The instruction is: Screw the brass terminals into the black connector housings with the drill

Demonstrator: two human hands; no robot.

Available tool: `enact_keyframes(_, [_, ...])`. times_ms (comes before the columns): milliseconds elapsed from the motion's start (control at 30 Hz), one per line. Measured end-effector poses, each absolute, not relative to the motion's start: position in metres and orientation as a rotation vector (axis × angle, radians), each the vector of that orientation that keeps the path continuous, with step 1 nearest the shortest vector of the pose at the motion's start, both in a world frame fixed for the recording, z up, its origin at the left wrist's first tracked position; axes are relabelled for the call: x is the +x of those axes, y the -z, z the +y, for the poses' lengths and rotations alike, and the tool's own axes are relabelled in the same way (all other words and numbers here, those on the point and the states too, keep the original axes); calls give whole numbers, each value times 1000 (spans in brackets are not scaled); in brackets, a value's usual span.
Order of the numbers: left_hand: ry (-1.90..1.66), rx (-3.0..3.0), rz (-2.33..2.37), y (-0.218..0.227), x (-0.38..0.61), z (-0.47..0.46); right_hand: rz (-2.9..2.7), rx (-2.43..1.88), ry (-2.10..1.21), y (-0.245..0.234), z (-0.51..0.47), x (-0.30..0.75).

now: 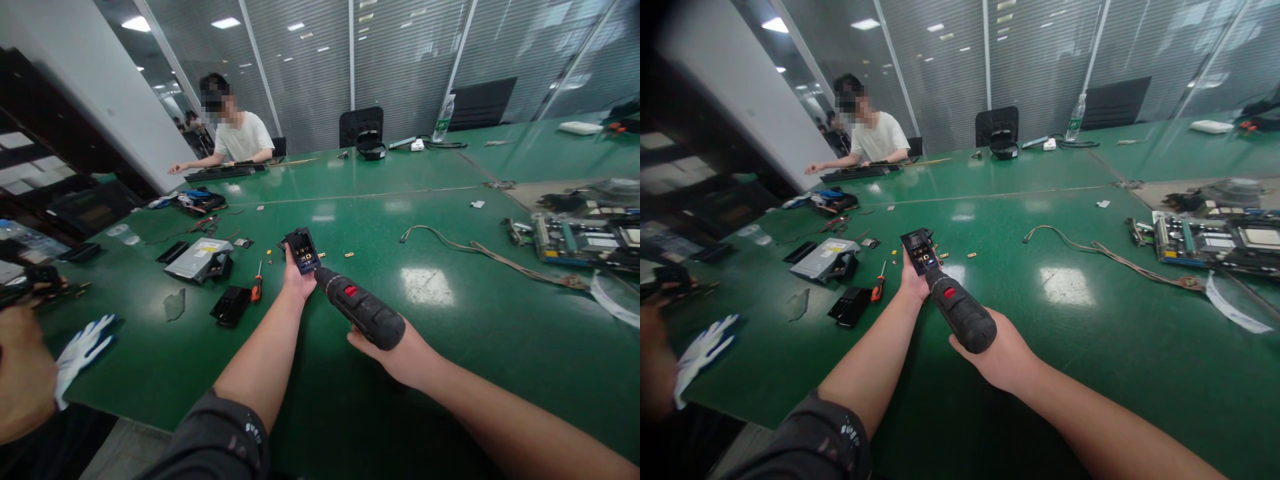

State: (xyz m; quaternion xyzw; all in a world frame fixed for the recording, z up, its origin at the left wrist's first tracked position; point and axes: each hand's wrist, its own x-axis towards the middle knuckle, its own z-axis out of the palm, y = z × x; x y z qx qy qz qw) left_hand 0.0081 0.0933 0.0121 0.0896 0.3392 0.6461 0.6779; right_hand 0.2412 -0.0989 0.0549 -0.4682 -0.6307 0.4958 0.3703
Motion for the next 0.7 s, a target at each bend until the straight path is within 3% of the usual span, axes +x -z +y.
enact_keyframes(700, [-1484,267,743,-3,10,95,-1710,-1188,-1162,-51,-99,249])
